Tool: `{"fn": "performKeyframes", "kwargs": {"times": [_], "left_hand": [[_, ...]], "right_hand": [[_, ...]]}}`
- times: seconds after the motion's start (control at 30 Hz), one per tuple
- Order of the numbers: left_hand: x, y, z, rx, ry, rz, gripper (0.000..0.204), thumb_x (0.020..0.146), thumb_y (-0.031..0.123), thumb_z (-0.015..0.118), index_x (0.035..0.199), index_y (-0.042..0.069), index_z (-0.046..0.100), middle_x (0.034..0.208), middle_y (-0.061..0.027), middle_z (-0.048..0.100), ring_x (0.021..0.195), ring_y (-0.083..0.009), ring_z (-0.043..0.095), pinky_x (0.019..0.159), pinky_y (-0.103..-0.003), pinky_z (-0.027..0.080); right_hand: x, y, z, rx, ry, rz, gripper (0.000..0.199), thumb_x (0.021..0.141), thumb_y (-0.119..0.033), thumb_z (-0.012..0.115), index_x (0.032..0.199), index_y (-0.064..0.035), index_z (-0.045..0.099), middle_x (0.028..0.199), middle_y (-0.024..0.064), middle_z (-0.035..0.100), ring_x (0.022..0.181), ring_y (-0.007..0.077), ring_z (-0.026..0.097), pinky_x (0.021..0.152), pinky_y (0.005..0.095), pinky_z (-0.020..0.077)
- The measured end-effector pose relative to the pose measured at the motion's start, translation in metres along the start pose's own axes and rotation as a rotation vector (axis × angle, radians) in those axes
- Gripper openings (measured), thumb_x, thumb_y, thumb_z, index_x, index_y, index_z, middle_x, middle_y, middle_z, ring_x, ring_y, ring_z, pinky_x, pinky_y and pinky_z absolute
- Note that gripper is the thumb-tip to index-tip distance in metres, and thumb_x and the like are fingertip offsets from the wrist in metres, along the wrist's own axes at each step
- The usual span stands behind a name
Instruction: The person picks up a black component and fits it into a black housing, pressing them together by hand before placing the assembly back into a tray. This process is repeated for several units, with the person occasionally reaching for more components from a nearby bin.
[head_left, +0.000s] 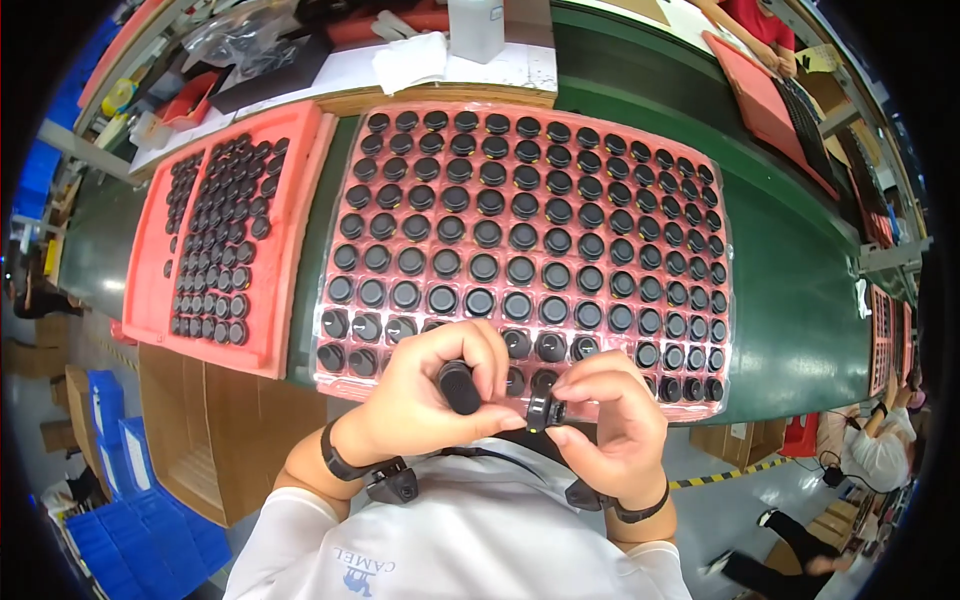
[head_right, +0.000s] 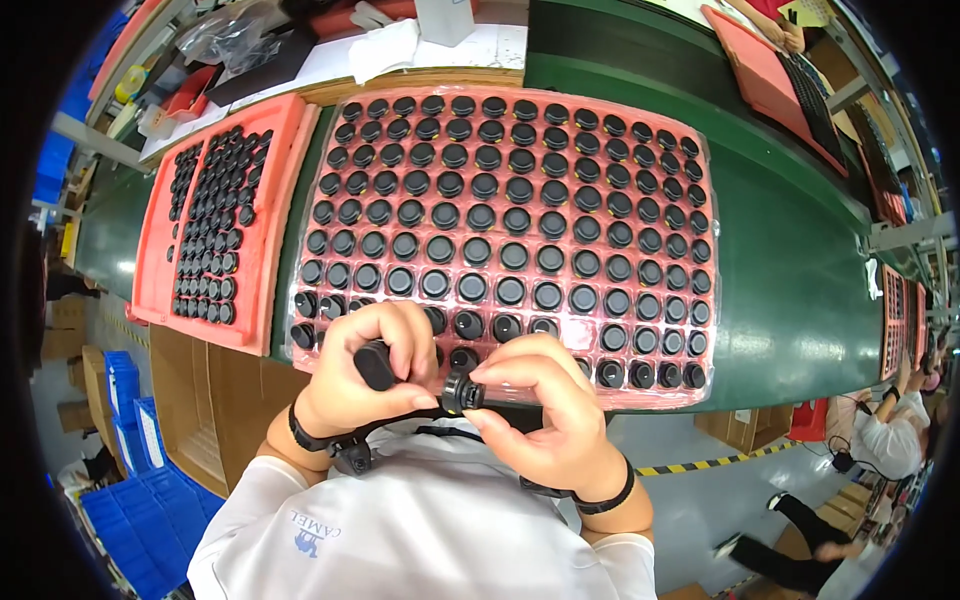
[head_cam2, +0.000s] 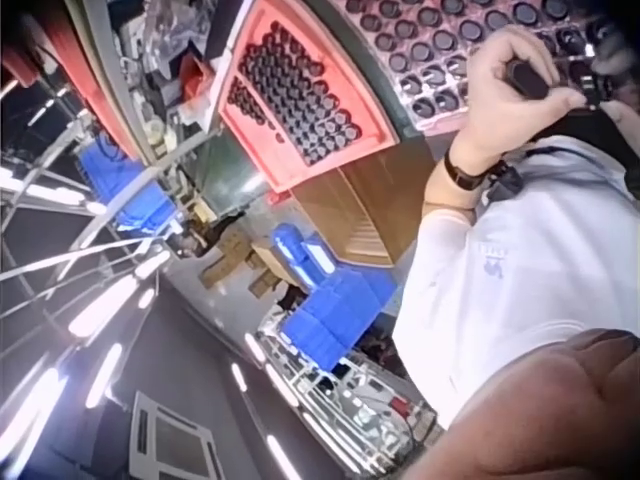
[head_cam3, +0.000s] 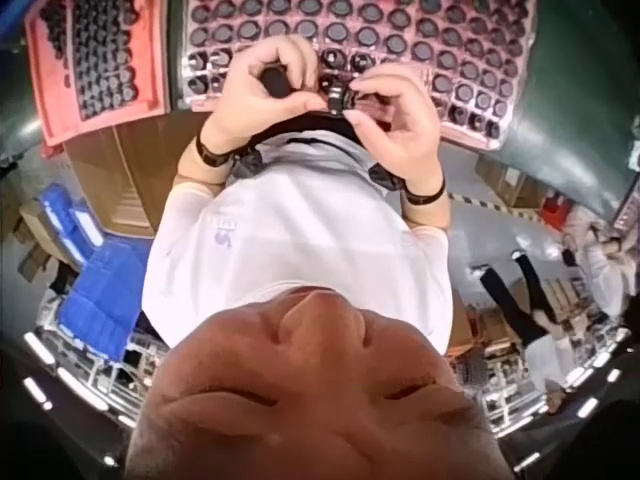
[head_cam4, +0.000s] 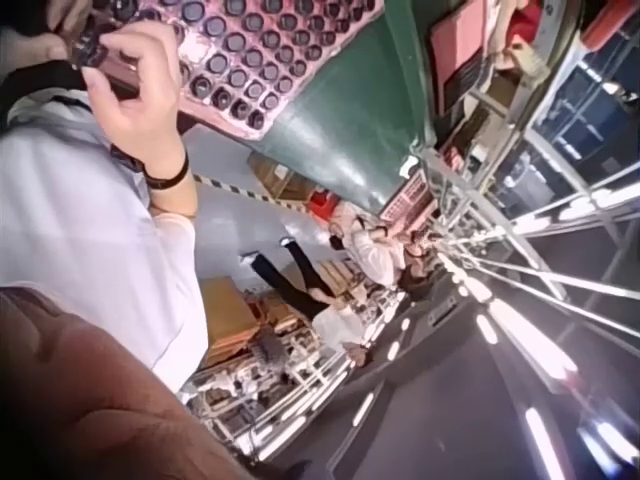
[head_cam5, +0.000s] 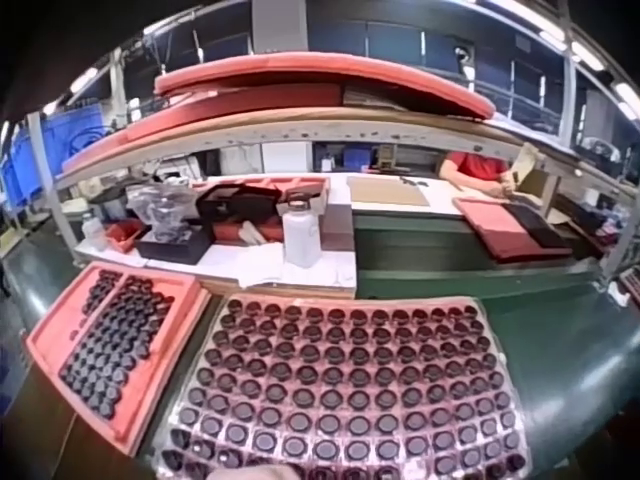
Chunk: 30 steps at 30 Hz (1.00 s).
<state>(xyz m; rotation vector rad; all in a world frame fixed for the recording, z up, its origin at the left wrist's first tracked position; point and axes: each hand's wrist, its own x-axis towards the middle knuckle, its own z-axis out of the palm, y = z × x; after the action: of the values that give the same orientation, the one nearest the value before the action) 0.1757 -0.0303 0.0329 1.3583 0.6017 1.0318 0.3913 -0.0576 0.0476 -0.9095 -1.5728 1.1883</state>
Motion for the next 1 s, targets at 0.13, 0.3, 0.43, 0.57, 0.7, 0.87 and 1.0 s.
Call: {"fn": "performKeyframes", "kwargs": {"times": [0.13,0.3,0.43,0.57,0.7,0.87,1.0], "left_hand": [[-0.005,-0.002,0.002,-0.148,0.059,-0.072,0.032,0.073,0.010,0.081,0.094,0.001,0.059,0.095,-0.0105,0.058,0.075,-0.0143,0.057,0.066,-0.028,0.050],[-0.009,0.004,0.002,-0.102,-0.008,-0.250,0.039,0.073,0.011,0.081,0.104,-0.002,0.062,0.107,-0.0135,0.060,0.086,-0.0154,0.059,0.070,-0.027,0.049],[-0.012,0.001,0.000,-0.056,-0.002,-0.225,0.042,0.072,0.013,0.082,0.106,-0.002,0.062,0.109,-0.0142,0.061,0.091,-0.0163,0.060,0.074,-0.027,0.048],[-0.012,0.001,-0.001,-0.034,-0.003,-0.204,0.043,0.072,0.015,0.083,0.105,-0.002,0.063,0.104,-0.0130,0.063,0.092,-0.0165,0.060,0.077,-0.027,0.047],[-0.012,0.000,0.003,-0.164,0.040,-0.240,0.047,0.071,0.020,0.083,0.105,-0.003,0.062,0.098,-0.0121,0.064,0.090,-0.0163,0.060,0.075,-0.027,0.047],[-0.010,0.008,0.006,-0.468,0.079,-0.425,0.054,0.071,0.028,0.083,0.107,-0.005,0.061,0.088,-0.0111,0.065,0.074,-0.0142,0.060,0.061,-0.025,0.047],[-0.010,0.004,0.010,-0.574,0.093,-0.469,0.058,0.071,0.031,0.083,0.108,-0.007,0.060,0.084,-0.0104,0.064,0.063,-0.0126,0.058,0.053,-0.023,0.044]], "right_hand": [[-0.002,0.004,0.008,-0.117,0.009,-0.102,0.030,0.072,-0.004,0.073,0.098,0.0002,0.060,0.098,0.0119,0.058,0.088,0.0195,0.056,0.072,0.0282,0.0456],[0.004,0.008,0.013,-0.332,-0.001,-0.257,0.033,0.068,-0.003,0.074,0.097,-0.0013,0.060,0.094,0.0109,0.059,0.082,0.0218,0.057,0.071,0.0314,0.0465],[0.007,0.008,0.016,-0.433,0.002,-0.342,0.035,0.064,-0.002,0.074,0.097,-0.0020,0.060,0.091,0.0105,0.060,0.080,0.0240,0.058,0.071,0.0335,0.0470],[0.008,0.008,0.014,-0.416,-0.015,-0.332,0.033,0.065,-0.002,0.073,0.096,-0.0018,0.060,0.092,0.0112,0.061,0.080,0.0232,0.058,0.071,0.0335,0.0469],[0.006,0.008,0.012,-0.122,-0.019,-0.173,0.031,0.072,-0.005,0.073,0.101,-0.0006,0.061,0.093,0.0111,0.062,0.080,0.0227,0.061,0.074,0.0341,0.0486],[0.002,0.012,0.014,0.748,0.063,0.303,0.034,0.086,-0.023,0.066,0.105,0.0037,0.056,0.095,0.0145,0.061,0.087,0.0204,0.059,0.074,0.0326,0.0496],[0.002,0.020,0.010,0.937,0.044,0.414,0.040,0.091,-0.030,0.061,0.110,0.0049,0.053,0.094,0.0150,0.060,0.087,0.0218,0.059,0.077,0.0330,0.0504]]}}
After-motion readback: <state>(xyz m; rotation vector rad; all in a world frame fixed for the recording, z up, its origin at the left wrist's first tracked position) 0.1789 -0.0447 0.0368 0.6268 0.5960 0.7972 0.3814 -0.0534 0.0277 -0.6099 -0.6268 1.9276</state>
